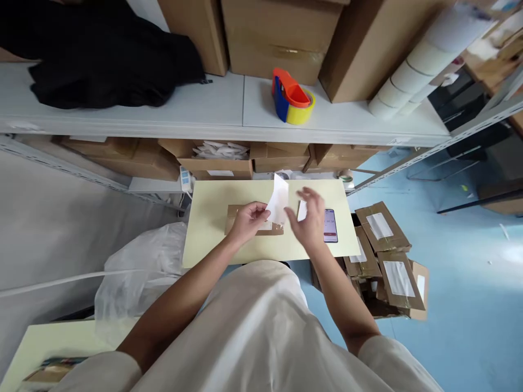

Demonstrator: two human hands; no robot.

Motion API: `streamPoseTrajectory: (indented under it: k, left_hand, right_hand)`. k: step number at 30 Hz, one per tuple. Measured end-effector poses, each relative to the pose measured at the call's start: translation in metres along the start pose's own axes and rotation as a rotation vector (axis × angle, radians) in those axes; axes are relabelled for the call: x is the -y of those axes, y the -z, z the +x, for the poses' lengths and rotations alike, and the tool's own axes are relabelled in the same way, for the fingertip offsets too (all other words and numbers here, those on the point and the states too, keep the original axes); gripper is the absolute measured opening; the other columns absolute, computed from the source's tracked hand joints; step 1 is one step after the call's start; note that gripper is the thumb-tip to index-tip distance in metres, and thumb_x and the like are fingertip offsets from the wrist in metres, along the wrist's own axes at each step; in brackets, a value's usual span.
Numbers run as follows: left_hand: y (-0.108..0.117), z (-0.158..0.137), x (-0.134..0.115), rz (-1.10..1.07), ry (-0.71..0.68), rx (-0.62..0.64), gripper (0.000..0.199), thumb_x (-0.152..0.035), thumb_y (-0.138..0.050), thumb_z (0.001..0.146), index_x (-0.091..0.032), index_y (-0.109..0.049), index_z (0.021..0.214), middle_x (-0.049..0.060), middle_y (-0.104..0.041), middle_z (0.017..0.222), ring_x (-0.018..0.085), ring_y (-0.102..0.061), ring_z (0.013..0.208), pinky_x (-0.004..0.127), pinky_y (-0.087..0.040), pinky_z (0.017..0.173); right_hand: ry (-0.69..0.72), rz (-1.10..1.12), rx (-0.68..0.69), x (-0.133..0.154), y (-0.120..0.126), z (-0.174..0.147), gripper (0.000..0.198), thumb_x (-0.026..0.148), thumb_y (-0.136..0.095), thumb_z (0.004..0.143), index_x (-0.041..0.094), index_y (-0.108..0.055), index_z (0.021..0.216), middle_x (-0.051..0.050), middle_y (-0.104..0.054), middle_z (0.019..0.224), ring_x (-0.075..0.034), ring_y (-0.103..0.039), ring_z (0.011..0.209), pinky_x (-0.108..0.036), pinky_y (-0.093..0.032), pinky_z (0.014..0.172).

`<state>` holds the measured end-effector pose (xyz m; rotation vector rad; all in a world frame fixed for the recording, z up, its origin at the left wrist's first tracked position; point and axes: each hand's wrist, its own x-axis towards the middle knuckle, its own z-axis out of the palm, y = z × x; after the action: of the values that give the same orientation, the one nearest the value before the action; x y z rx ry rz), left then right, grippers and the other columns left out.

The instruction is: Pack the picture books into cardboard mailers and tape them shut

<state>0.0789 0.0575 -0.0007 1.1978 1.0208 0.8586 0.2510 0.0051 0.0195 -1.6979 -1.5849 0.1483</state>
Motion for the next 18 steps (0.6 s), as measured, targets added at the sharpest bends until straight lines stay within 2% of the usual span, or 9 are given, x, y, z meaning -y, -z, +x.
streamPoseTrajectory:
  k: [3,6,9,13,18]
  left_hand:
    - [0.009,-0.018,-0.003,-0.115,-0.005,0.025,0.029,-0.045,-0.074,0.069,-0.019,-0.069,0.081,0.002,-0.069,0.079,0.015,-0.063,0.073,0.03,-0.051,0.074]
    - [0.021,-0.035,-0.006,-0.311,0.037,0.054,0.034,-0.048,-0.075,0.067,-0.021,-0.07,0.086,0.003,-0.07,0.089,0.015,-0.065,0.079,0.033,-0.051,0.082]
    - [0.034,-0.047,-0.006,-0.431,0.075,0.098,0.033,-0.046,-0.08,0.064,-0.02,-0.069,0.082,0.002,-0.07,0.086,0.015,-0.065,0.079,0.034,-0.052,0.085]
    - [0.044,-0.055,-0.007,-0.432,0.074,0.142,0.028,-0.042,-0.08,0.065,-0.018,-0.069,0.076,0.001,-0.069,0.078,0.015,-0.065,0.078,0.034,-0.052,0.085]
    - [0.05,-0.06,-0.008,-0.428,0.088,0.19,0.031,-0.046,-0.08,0.064,-0.019,-0.068,0.073,0.0,-0.068,0.073,0.014,-0.064,0.072,0.034,-0.053,0.083]
  right_hand:
    - [0.158,0.006,0.144,0.036,-0.015,-0.021,0.023,0.034,-0.052,0.092,0.027,-0.061,0.112,-0.009,-0.066,0.12,-0.024,-0.06,0.114,-0.049,-0.04,0.106]
    - [0.107,0.046,0.068,0.055,-0.029,-0.037,0.022,0.029,-0.048,0.094,0.029,-0.063,0.11,-0.004,-0.072,0.11,-0.021,-0.067,0.101,-0.046,-0.045,0.102]
    - [0.074,0.061,0.019,0.065,-0.034,-0.045,0.02,0.032,-0.052,0.092,0.03,-0.066,0.107,-0.003,-0.074,0.104,-0.022,-0.07,0.09,-0.047,-0.049,0.098]
    - [0.067,0.05,0.019,0.08,-0.032,-0.051,0.02,0.032,-0.053,0.091,0.03,-0.069,0.103,-0.004,-0.075,0.101,-0.023,-0.07,0.09,-0.046,-0.051,0.095]
    - [0.025,0.111,0.01,0.095,-0.028,-0.057,0.018,0.033,-0.057,0.089,0.03,-0.071,0.1,-0.003,-0.076,0.094,-0.024,-0.071,0.089,-0.046,-0.053,0.092]
